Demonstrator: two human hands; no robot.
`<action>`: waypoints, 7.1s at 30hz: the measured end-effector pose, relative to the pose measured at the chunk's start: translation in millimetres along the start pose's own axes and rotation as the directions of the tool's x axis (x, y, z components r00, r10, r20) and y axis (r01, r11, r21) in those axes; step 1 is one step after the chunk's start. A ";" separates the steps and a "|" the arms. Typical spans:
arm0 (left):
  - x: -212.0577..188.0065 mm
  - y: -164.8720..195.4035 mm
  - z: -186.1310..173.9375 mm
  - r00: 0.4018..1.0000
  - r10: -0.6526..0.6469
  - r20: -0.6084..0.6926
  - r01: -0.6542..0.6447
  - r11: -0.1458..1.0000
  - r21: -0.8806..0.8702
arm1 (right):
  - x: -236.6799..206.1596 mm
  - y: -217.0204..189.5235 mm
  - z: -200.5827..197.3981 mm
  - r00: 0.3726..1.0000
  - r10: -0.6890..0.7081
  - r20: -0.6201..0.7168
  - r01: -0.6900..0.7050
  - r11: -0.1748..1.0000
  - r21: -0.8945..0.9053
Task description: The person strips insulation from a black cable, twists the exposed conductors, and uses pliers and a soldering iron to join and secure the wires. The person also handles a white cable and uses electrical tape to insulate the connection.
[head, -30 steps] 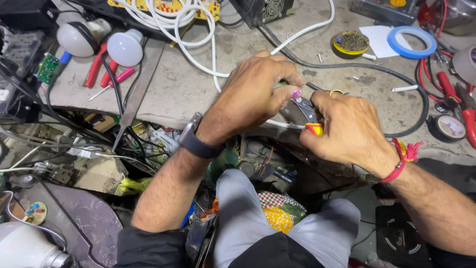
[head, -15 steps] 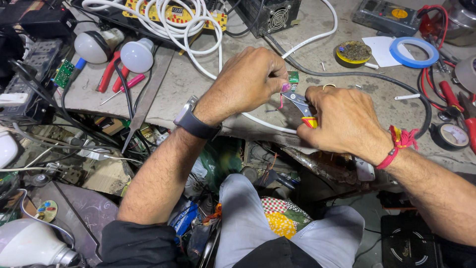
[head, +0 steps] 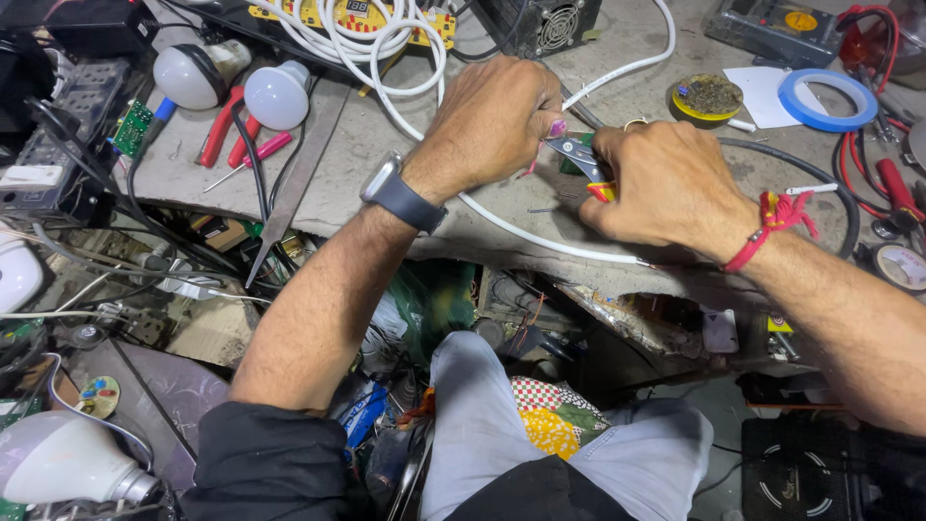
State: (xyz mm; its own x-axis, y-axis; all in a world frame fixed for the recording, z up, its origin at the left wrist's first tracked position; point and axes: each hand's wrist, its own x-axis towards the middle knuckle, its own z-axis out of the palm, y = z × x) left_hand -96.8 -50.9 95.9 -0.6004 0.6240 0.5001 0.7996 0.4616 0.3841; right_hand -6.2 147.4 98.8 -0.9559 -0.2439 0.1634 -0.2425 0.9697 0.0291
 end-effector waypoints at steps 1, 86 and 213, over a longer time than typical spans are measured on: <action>3.1 -2.8 2.2 0.999 0.031 -0.034 -0.030 0.999 0.030 | 6.5 0.1 1.5 0.999 0.016 0.033 -0.016 1.000 -0.016; -147.5 110.1 97.2 0.960 -0.093 0.262 0.258 0.651 -0.714 | -199.2 10.1 66.9 0.977 0.168 -0.133 0.018 0.554 0.832; -65.0 84.7 89.5 0.967 0.236 0.091 -0.197 0.928 -0.316 | -129.6 -65.1 169.8 0.542 0.833 -0.108 0.291 -0.065 0.955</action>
State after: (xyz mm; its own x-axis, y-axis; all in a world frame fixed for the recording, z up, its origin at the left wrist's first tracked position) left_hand 10.7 4.1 26.4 -0.3911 0.7701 0.5041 0.8576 0.1061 0.5033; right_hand 105.3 113.9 -91.7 -0.7026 0.6768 0.2198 -0.4201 -0.1451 -0.8958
